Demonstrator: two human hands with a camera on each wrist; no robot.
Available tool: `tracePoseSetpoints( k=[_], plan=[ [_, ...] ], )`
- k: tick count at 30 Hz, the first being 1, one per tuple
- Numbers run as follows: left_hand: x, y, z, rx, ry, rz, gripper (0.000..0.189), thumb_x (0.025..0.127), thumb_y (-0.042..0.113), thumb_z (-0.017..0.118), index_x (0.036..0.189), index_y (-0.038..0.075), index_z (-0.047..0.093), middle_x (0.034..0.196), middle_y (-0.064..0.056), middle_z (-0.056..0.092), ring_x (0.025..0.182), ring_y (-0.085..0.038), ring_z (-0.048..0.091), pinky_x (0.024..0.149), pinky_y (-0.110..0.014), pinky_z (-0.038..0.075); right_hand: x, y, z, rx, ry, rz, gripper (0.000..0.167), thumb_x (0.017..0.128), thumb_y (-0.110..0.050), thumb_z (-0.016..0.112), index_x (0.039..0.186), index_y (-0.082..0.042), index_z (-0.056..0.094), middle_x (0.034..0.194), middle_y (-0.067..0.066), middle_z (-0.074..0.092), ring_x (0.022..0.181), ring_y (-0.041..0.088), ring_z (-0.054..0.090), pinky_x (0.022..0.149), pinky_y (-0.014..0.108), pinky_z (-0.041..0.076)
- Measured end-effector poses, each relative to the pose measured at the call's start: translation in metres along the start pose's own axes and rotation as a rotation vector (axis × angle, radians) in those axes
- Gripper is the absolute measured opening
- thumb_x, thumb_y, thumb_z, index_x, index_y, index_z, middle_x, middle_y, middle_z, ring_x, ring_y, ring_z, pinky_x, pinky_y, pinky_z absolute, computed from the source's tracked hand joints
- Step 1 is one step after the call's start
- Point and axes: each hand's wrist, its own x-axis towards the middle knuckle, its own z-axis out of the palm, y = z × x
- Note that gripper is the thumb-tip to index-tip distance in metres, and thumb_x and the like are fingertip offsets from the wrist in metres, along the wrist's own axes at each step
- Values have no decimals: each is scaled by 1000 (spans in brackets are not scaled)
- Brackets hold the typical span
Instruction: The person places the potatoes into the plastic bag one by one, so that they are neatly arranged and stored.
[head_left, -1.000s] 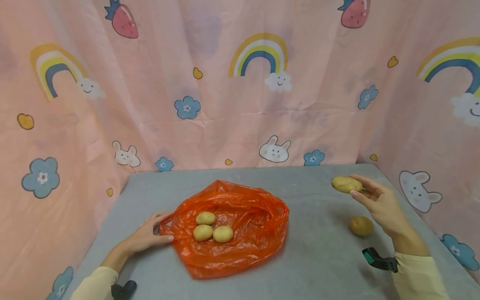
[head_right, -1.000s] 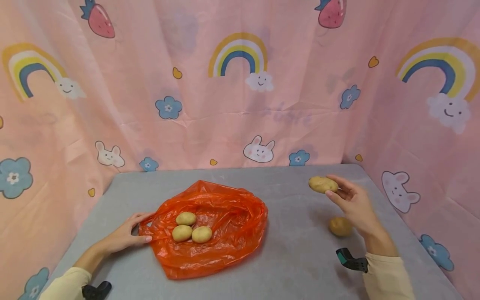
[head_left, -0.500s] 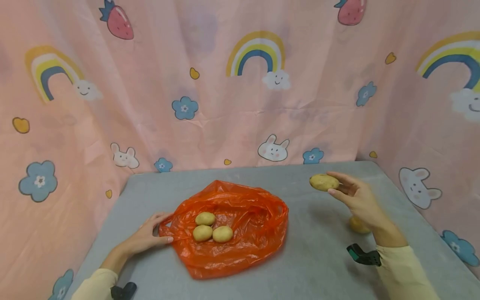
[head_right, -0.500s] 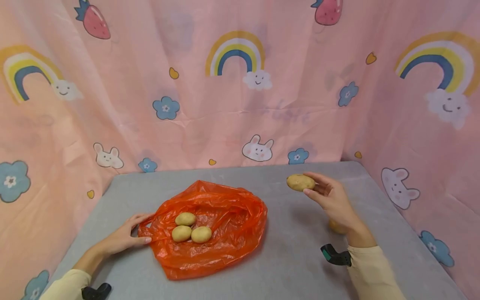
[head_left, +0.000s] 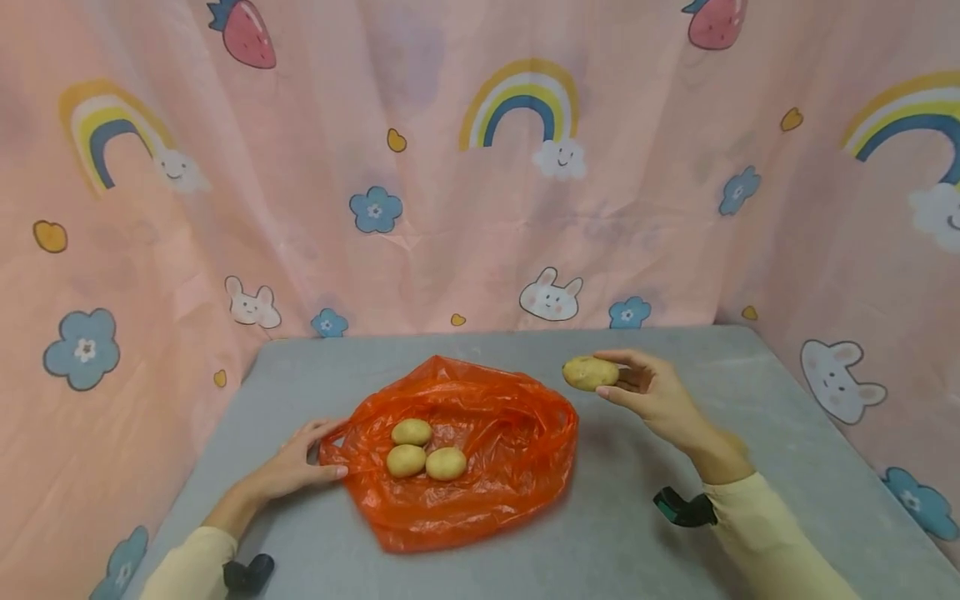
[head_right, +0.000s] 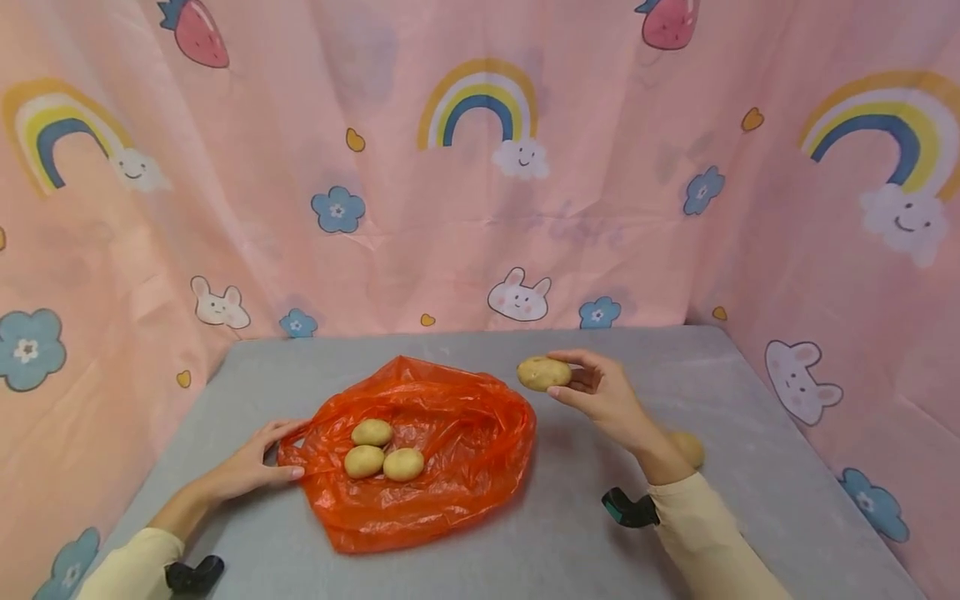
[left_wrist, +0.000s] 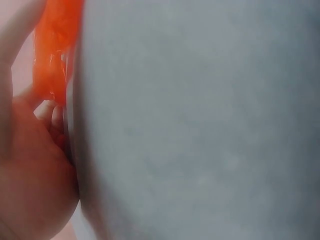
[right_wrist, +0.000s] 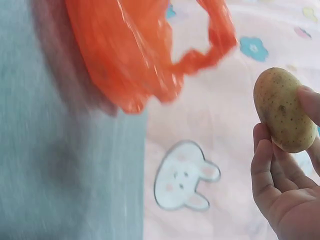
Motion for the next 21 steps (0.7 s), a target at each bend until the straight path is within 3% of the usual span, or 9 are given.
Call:
tracePoseSetpoints(
  k=[7, 14, 21],
  plan=[
    [1, -1, -2, 13, -8, -13, 83, 86, 44, 76, 156, 18, 40, 158, -17, 33, 144, -47, 28, 109, -77, 27, 8, 0, 25, 62, -80, -35, 44, 93, 1, 68, 134, 9, 55, 122, -14, 65, 100, 6, 70, 83, 22, 59],
    [1, -1, -2, 14, -3, -14, 82, 86, 44, 76, 155, 18, 40, 157, -17, 34, 145, -48, 27, 109, -77, 26, 12, -8, 46, 108, -146, -10, 45, 92, 1, 70, 134, 6, 56, 131, 24, 62, 101, 9, 70, 83, 25, 60],
    [1, 1, -2, 3, -8, -12, 82, 86, 43, 76, 156, 19, 40, 158, -17, 33, 145, -48, 26, 109, -77, 26, 21, -15, 66, 132, -192, 17, 44, 91, -1, 71, 133, 5, 57, 131, 30, 60, 102, 10, 69, 86, 24, 59]
  ],
)
